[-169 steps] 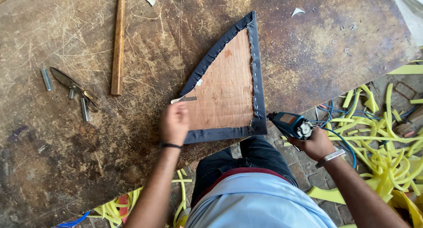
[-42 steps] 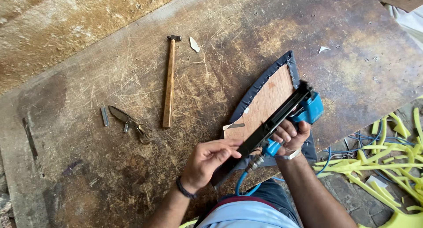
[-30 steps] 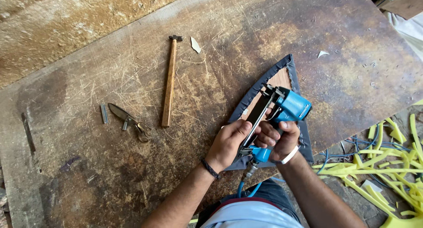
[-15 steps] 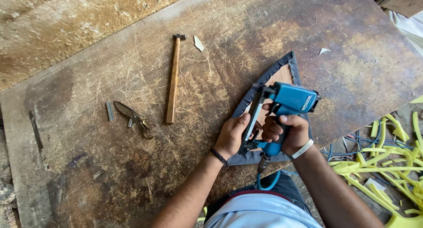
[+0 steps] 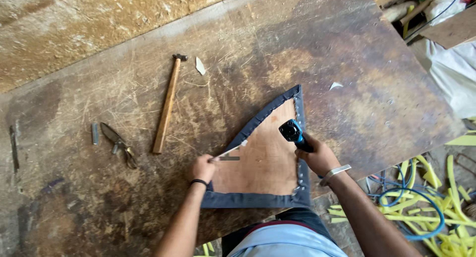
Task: The person staples a dark fabric onto a curved wooden board using a pneumatic staple gun. They repeatedly pull the fabric taut, staple along the edges, and trim excess material with scissors. The person also uses a hammer to flatten staples and flips the board to work on different sides.
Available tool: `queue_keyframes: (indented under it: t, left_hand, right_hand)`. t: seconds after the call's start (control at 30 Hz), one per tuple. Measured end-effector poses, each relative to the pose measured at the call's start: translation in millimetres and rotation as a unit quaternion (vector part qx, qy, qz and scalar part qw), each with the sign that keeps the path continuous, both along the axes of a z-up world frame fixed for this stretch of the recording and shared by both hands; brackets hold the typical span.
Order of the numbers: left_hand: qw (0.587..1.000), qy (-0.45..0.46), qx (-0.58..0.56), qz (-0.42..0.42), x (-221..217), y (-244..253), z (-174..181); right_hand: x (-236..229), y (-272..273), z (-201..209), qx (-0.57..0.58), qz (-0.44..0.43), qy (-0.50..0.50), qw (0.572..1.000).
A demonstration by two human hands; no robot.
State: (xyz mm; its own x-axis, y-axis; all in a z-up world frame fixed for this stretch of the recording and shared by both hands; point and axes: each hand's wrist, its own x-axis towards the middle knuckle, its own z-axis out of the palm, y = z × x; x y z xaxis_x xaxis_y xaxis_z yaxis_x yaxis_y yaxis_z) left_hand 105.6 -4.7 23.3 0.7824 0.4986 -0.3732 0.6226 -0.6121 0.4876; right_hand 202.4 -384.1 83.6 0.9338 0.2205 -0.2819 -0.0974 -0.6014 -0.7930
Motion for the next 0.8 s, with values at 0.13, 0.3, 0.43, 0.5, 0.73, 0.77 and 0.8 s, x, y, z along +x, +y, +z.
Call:
queue_keyframes:
  t: [0.13,0.3,0.43,0.5,0.73,0.77,0.8]
  left_hand:
    - [0.999,-0.052,-0.009,0.000,18.8,-15.3,78.8]
    - [0.996,-0.060,-0.004,-0.072,28.0,-57.9,184.9]
    - [0.980,-0.058,-0.093,-0.169,31.2,-77.5,203.1]
    - [0.946,-0.089,-0.252,-0.183,31.6,-82.7,192.8]
    - [0.747,-0.095,-0.648,-0.119,37.1,-77.9,133.3]
    - [0.715,-0.091,-0.681,-0.129,35.3,-71.8,126.0]
    - [0.706,-0.071,-0.696,-0.106,30.1,-69.9,118.0]
  right_hand:
    - [42.7,-49.1,-14.0,-0.220,0.005,0.025,0.975]
    - [63.7,-88.6,-37.6,-0.282,0.016,-0.048,0.958]
    - [60.9,-93.6,-40.4,-0.302,0.023,-0.180,0.936]
    - [57.4,-81.6,-24.6,-0.249,0.012,-0.164,0.954]
    - [18.3,39.2,63.8,0.368,0.021,0.514,0.775]
    - [13.8,57.9,72.8,0.364,0.039,0.551,0.750]
    - [7.6,75.5,79.8,0.359,0.056,0.586,0.724]
